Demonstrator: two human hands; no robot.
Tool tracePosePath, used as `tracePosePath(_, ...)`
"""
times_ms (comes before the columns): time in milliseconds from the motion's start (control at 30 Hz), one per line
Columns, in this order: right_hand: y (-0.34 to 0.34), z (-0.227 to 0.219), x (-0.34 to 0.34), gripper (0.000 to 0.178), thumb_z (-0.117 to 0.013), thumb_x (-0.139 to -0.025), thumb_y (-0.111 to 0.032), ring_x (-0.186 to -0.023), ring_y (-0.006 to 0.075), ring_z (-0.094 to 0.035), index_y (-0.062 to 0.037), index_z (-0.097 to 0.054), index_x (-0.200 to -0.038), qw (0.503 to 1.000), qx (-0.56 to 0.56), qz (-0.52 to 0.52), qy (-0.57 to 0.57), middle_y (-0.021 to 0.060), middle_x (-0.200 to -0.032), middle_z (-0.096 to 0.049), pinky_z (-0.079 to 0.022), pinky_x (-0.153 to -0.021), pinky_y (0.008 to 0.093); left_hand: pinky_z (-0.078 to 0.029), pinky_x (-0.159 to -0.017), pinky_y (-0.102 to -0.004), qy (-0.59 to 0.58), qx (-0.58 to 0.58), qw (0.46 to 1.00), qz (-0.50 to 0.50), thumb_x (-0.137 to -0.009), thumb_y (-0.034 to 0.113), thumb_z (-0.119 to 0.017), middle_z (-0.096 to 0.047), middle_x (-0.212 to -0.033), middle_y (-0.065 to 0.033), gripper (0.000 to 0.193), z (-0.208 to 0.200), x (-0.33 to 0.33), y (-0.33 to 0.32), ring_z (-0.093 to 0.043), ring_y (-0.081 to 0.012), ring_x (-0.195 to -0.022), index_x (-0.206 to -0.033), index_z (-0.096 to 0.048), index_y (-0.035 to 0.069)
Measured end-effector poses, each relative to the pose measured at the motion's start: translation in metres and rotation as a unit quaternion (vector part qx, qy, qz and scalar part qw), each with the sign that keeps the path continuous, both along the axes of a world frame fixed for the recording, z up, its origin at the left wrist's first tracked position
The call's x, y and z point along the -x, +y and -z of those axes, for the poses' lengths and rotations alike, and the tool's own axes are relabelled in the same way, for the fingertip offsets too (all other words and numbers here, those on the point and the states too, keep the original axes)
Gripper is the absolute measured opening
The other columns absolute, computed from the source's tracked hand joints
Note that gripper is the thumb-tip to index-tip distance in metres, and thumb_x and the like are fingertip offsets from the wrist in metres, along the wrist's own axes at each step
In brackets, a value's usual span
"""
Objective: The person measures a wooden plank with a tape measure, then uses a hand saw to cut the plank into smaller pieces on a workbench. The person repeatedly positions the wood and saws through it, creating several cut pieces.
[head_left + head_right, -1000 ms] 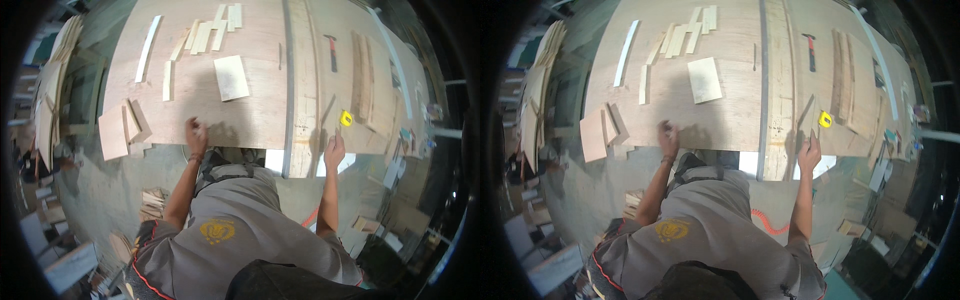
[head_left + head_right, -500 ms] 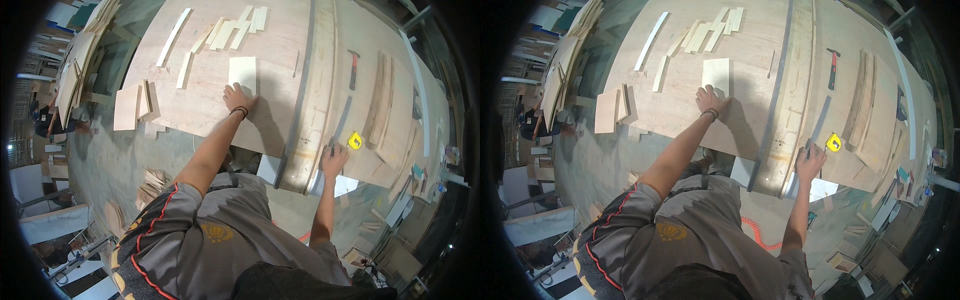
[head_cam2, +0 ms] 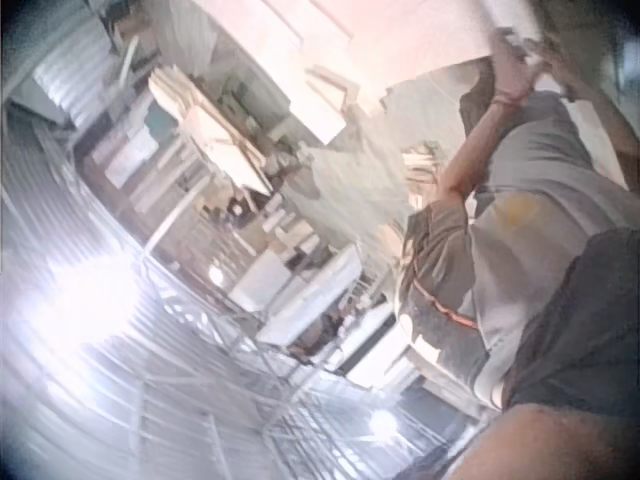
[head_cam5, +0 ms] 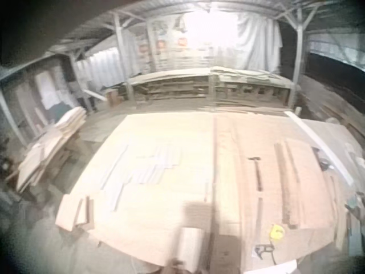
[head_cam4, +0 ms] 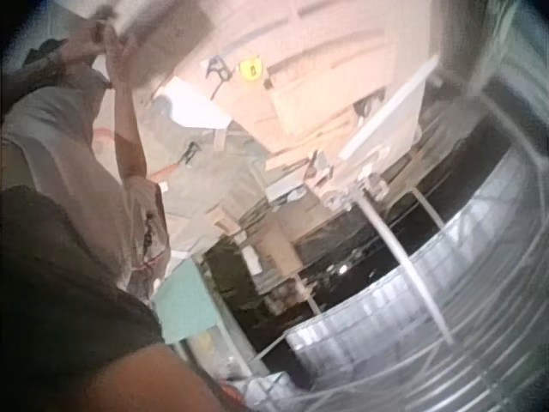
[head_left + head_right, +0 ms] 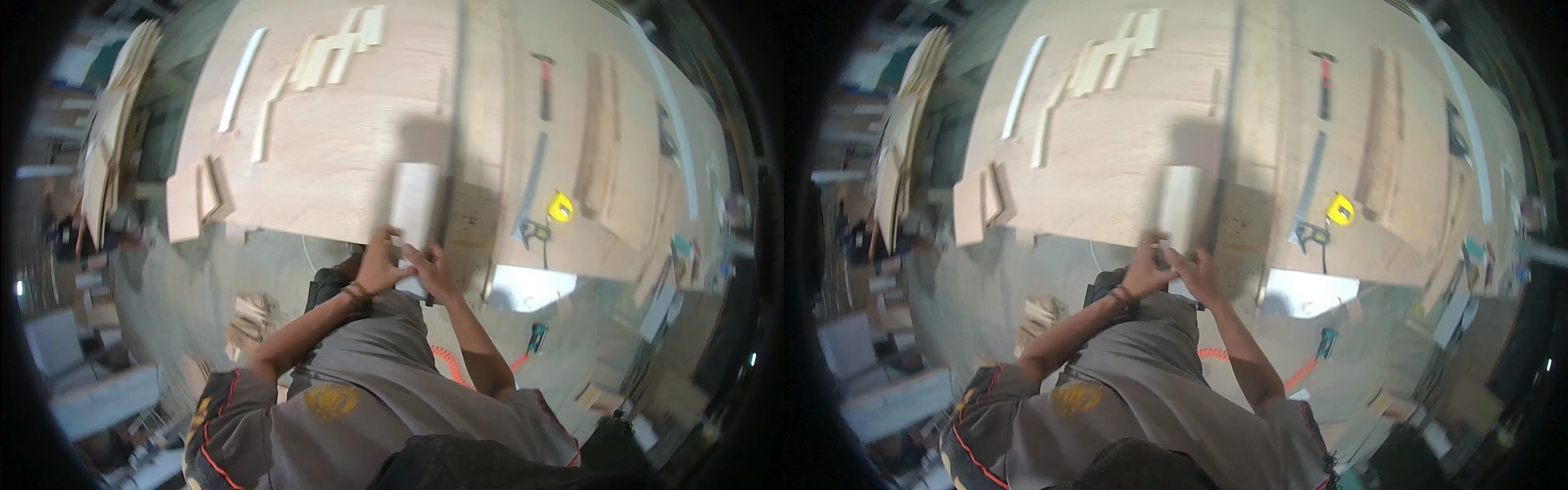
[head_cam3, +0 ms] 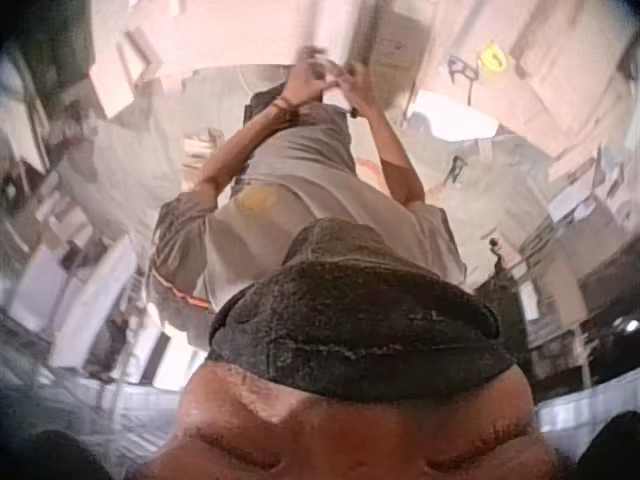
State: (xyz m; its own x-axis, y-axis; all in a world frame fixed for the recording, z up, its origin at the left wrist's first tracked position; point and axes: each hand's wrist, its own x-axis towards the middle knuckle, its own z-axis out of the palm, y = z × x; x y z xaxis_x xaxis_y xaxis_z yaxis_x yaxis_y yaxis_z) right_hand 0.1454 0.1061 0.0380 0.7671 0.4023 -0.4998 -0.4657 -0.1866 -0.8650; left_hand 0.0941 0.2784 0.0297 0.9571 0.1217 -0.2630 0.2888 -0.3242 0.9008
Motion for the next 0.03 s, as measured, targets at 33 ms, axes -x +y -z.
tracePosePath(33,0.0094,0.0038,-0.0032,0.054,-0.073,-0.098,-0.037,-0.099,0.0216,-0.070,0.0077,-0.066,-0.126,1.000,-0.009,-0.022,-0.002,0.0154,-0.110,-0.073,-0.057,-0.086,0.0364,-0.039,-0.116,-0.0478,-0.117,-0.130,0.980,0.092,-0.070,0.038,-0.092,-0.048,-0.140,-0.0273,0.091,-0.0188,-0.0093,-0.0089,-0.046,-0.0434,-0.138,-0.139,-0.047,-0.001)
